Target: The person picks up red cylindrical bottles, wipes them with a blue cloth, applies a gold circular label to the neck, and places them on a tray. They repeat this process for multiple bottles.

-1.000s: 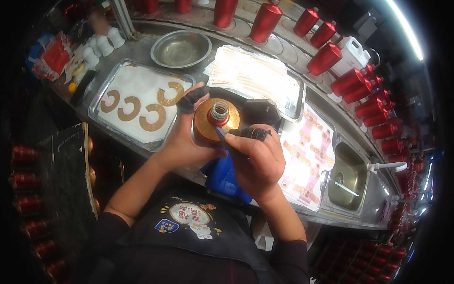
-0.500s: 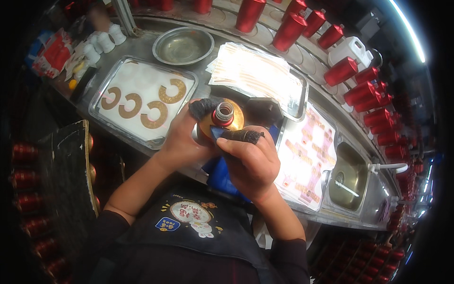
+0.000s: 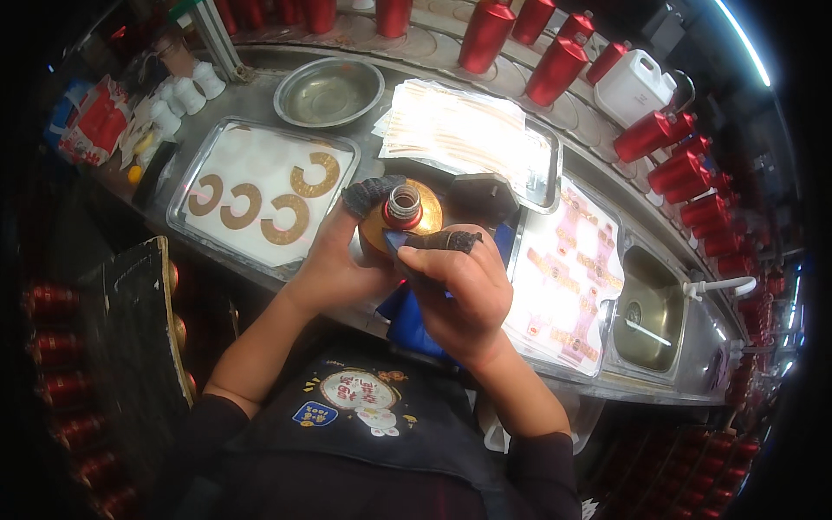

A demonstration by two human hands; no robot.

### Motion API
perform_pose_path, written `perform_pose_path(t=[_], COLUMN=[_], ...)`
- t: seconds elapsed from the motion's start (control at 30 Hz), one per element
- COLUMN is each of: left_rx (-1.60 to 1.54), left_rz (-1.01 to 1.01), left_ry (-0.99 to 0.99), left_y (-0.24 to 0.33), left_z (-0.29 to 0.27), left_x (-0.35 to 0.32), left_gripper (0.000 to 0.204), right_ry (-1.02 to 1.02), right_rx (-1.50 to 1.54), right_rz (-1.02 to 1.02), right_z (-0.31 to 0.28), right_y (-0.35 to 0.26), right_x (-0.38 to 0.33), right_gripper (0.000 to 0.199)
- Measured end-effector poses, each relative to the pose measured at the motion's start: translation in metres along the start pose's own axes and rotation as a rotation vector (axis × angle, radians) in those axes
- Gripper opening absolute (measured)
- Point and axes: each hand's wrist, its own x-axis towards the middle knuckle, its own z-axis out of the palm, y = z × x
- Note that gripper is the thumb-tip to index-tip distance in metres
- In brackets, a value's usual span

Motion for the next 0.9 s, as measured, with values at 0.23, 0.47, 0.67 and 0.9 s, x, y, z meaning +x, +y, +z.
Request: perform_pose_path(t=[0.23,0.47,0.67,0.9], left_rx=[0.034,0.218,0.266,0.416], left_rz=[0.076,0.126,0.176,0.128], left_ry=[0.19,0.214,0.222,0.393], left_y=[0.007,0.004,-0.006,-0.007], left_z=[0.001,-0.003,0.015,0.03], left_x=[0.006,0.001,-0.004,-0.018], left_gripper=[0.084,0.09,0.081,0.072], right_ry=[0.036,0.017,0.028,0.058], right_rx=[0.055,0.068,0.046,0.112], right_rz=[0.041,0.054,0.048,0.006], right_z=[0.001,-0.002,0.008,0.008], right_y=[0.0,0.0,-0.008,-0.016], right_x=[-0.003,-0.005,-0.01,-0.021], right_gripper=[0.033,0.036,0.037,0.037])
